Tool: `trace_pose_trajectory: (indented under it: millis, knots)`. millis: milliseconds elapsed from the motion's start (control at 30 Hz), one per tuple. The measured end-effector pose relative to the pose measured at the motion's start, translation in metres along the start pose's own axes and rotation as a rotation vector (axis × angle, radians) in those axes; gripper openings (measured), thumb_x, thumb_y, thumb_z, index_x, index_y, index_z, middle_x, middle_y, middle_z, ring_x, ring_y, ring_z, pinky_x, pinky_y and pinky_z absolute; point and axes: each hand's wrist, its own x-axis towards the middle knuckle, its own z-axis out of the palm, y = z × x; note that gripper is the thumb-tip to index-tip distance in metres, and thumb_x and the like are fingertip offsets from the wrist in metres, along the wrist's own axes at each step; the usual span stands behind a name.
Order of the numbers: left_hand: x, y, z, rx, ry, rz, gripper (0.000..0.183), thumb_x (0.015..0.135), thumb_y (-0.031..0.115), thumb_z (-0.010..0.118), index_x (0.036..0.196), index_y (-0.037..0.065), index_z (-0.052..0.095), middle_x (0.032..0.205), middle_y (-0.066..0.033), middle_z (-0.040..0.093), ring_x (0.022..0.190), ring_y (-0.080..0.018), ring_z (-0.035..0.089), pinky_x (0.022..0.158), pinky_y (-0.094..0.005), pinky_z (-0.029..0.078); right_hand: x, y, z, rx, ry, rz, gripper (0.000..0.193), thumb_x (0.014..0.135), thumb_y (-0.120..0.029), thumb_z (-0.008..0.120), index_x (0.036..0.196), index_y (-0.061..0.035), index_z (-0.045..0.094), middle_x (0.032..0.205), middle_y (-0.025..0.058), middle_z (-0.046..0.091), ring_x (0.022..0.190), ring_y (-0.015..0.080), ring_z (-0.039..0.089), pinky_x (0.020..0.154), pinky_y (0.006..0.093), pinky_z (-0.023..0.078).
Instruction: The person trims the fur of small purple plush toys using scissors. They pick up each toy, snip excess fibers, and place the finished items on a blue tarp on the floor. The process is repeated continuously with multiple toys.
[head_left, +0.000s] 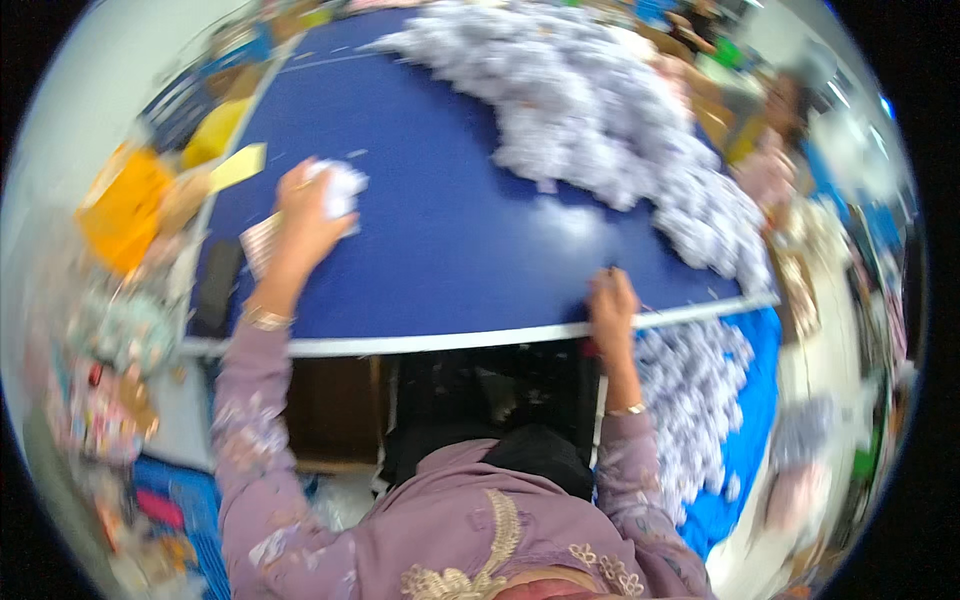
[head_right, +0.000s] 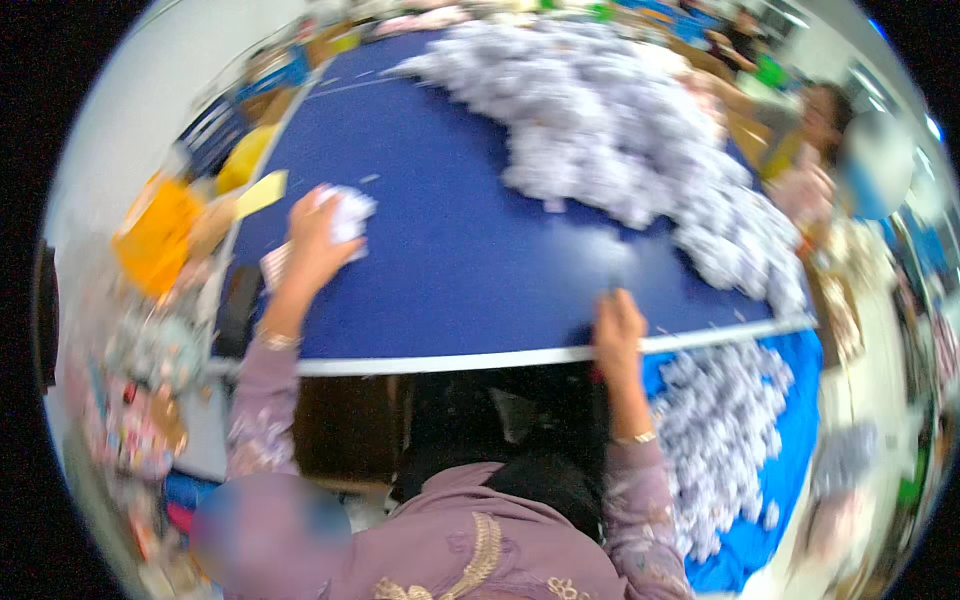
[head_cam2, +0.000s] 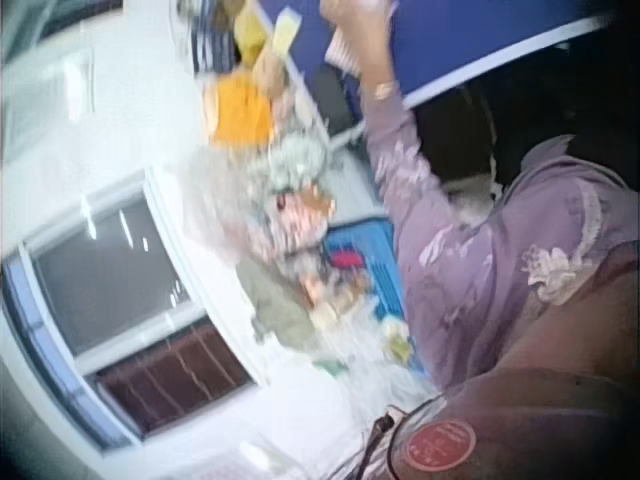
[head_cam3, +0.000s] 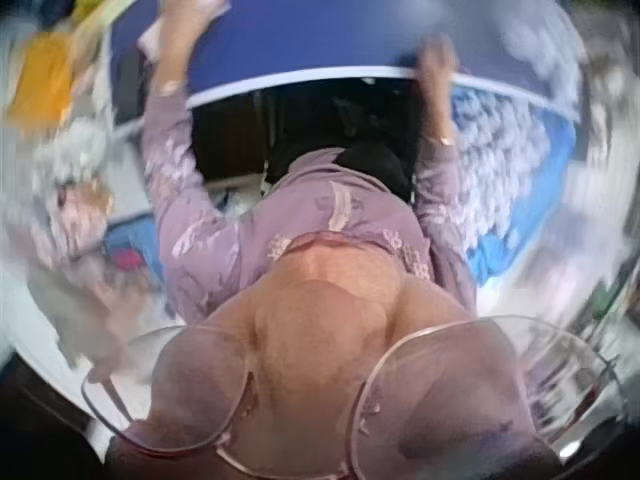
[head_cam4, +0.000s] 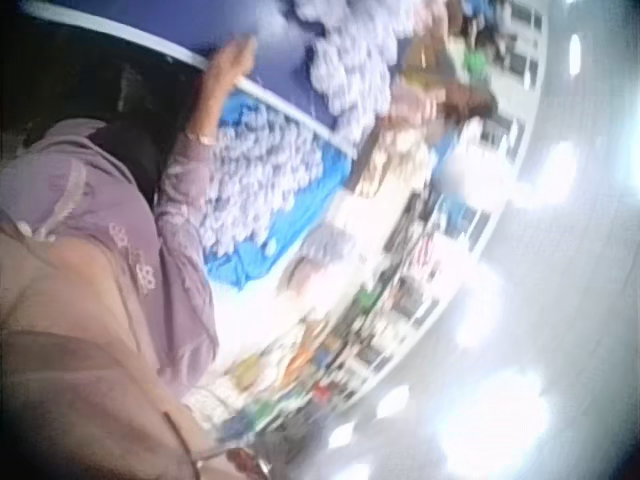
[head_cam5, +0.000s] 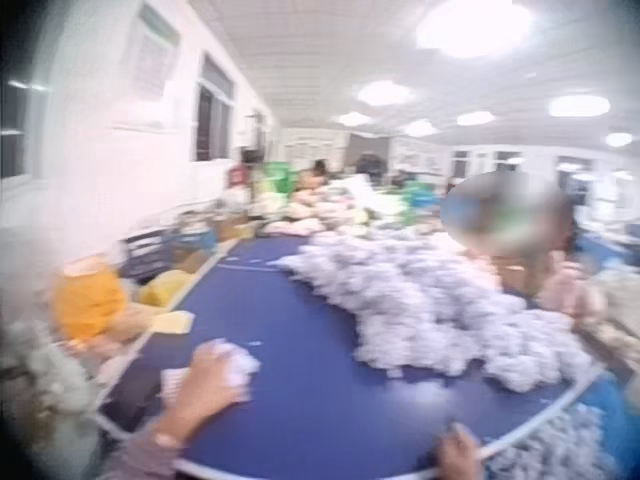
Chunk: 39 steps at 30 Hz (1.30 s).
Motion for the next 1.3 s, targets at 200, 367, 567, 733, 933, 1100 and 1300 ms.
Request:
trace_pose_trajectory:
  millis: [200,367,567,733,933,1100,1300]
  knots:
    - [-0.017,-0.035,-0.018,0.12,-0.041,0.003,0.056,0.076,0.004,0.067,0.129,0.001,0.05,0.142,-0.0218,0.038,0.133,-0.0391,0.032,0.11,-0.0455,0.029,0.002,-0.025,0.005,0.018,-0.002,-0.021,0.017,0.096,-0.013,0.051,0.086,-0.0002,0.052,0.066,-0.0002,0.046,0.062,0.0082,0.043,0.055,0.0265,0.038]
    - [-0.008,0.015,-0.004,-0.149,0.044,0.071,0.047,0.084,0.009,0.062,0.128,0.002,0.049,0.144,-0.0189,0.037,0.134,-0.035,0.033,0.112,-0.0428,0.027,0.006,-0.023,-0.01,0.448,-0.074,0.203,0.012,0.095,-0.012,0.052,0.091,-0.0013,0.057,0.073,-0.0001,0.048,0.064,0.0089,0.046,0.058,0.0255,0.04]
    - [-0.016,0.115,0.02,-0.615,-0.135,0.139,0.04,0.085,0.007,0.06,0.124,0.003,0.053,0.14,-0.0124,0.043,0.127,-0.0275,0.045,0.101,-0.0373,0.039,0.033,0.008,-0.091,-0.003,0.23,0.03,0.009,0.085,-0.008,0.058,0.088,-0.0026,0.065,0.082,0.0073,0.056,0.073,0.0159,0.054,0.067,0.0288,0.044]
    - [-0.015,0.16,0.032,-0.683,-0.285,0.283,0.037,0.086,0.004,0.058,0.122,0.003,0.054,0.138,-0.0117,0.047,0.121,-0.0262,0.052,0.095,-0.0386,0.046,0.088,0.07,-0.233,-0.392,0.685,-0.04,0.022,0.083,-0.018,0.06,0.095,-0.0001,0.066,0.088,0.0171,0.066,0.087,0.0309,0.064,0.081,0.0366,0.049]
    - [-0.015,0.179,0.046,-0.777,-0.299,0.312,0.028,0.086,0.002,0.058,0.114,0.001,0.058,0.132,-0.0135,0.052,0.112,-0.0255,0.057,0.087,-0.0334,0.049,0.126,0.119,-0.313,-0.821,0.523,0.311,0.066,0.074,-0.04,0.071,0.129,-0.0089,0.051,0.117,0.0226,0.061,0.109,0.0368,0.059,0.092,0.0421,0.048]
    - [-0.015,0.177,0.054,-0.749,-0.286,0.363,0.025,0.086,0.001,0.056,0.111,0.0,0.059,0.129,-0.0144,0.054,0.106,-0.0218,0.059,0.082,-0.0296,0.05,0.116,0.135,-0.293,-0.846,0.526,0.408,0.044,0.079,-0.031,0.063,0.117,-0.0128,0.054,0.104,0.023,0.065,0.098,0.0408,0.062,0.084,0.0455,0.049]
    - [-0.015,0.181,0.057,-0.784,-0.29,0.365,0.019,0.086,0.001,0.057,0.104,0.0,0.062,0.122,-0.0136,0.059,0.1,-0.0219,0.061,0.079,-0.0293,0.049,0.107,0.148,-0.299,-0.771,0.569,0.377,0.036,0.077,-0.027,0.066,0.097,0.0,0.054,0.095,0.0243,0.065,0.091,0.0404,0.063,0.079,0.0457,0.048]
